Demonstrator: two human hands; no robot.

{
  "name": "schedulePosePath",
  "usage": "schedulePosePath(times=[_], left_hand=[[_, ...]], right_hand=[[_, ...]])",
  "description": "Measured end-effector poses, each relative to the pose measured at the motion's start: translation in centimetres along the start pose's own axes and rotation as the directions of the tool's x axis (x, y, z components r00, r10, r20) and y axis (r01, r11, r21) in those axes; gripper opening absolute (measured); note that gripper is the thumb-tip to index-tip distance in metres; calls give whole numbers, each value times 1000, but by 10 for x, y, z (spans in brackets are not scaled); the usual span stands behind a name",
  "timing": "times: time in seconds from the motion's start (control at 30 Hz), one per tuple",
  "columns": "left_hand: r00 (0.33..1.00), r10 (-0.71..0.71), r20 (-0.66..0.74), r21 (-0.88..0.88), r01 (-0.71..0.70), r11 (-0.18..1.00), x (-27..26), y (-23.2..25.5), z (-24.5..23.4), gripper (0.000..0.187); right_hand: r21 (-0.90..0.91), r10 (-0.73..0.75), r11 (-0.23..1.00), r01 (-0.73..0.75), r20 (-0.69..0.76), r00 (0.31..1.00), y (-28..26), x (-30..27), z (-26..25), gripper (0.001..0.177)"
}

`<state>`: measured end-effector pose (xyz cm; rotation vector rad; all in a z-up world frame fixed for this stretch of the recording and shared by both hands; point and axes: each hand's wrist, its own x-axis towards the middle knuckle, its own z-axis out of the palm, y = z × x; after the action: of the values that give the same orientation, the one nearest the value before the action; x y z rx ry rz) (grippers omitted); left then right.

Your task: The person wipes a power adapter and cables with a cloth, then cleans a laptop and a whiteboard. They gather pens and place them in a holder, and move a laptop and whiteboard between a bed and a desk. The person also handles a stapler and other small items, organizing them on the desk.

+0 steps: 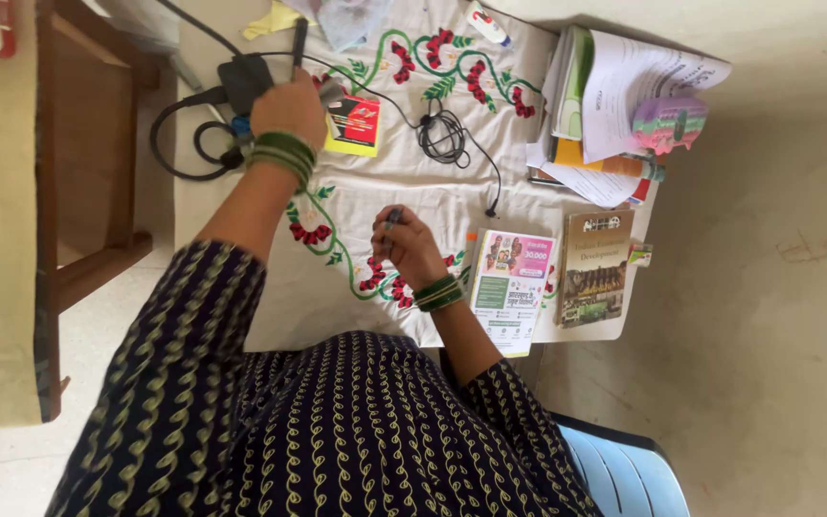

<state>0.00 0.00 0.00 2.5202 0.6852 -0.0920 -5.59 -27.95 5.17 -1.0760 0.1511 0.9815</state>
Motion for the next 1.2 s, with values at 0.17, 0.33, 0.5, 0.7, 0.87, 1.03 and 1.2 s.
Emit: schedulePosePath(times=[0.17, 0.33, 0.5, 0.7, 0.87, 1.03, 1.2], left_hand=[[984, -152, 91, 109, 142, 984, 34, -2, 22, 26], [964, -133, 231, 114, 109, 988, 15, 12, 9, 24], [972, -22, 235, -189, 68, 980, -49, -4, 2, 37], [866, 173, 468, -728, 268, 631, -165, -31, 23, 45], [731, 354, 584, -762, 344, 548, -213, -5, 21, 49], [706, 431, 561, -772, 260, 579, -221, 16, 16, 36], [717, 378, 585, -810, 496, 314, -240, 26, 2, 31]], right_hand=[[-87, 8, 996, -16, -87, 996, 8, -26, -10, 14], [-204, 23, 977, -65, -199, 980, 27, -43, -33, 14], [-223, 43, 971, -90, -207, 977, 49, -57, -66, 9], [-201, 65, 972, -123, -273, 960, 42, -53, -53, 21], [-245, -104, 969, 40, -258, 961, -4, -45, 20, 29], [-362, -185, 924, 120, -150, 971, -7, -38, 27, 19], [-424, -175, 894, 146, -29, 984, -6, -55, 19, 17]])
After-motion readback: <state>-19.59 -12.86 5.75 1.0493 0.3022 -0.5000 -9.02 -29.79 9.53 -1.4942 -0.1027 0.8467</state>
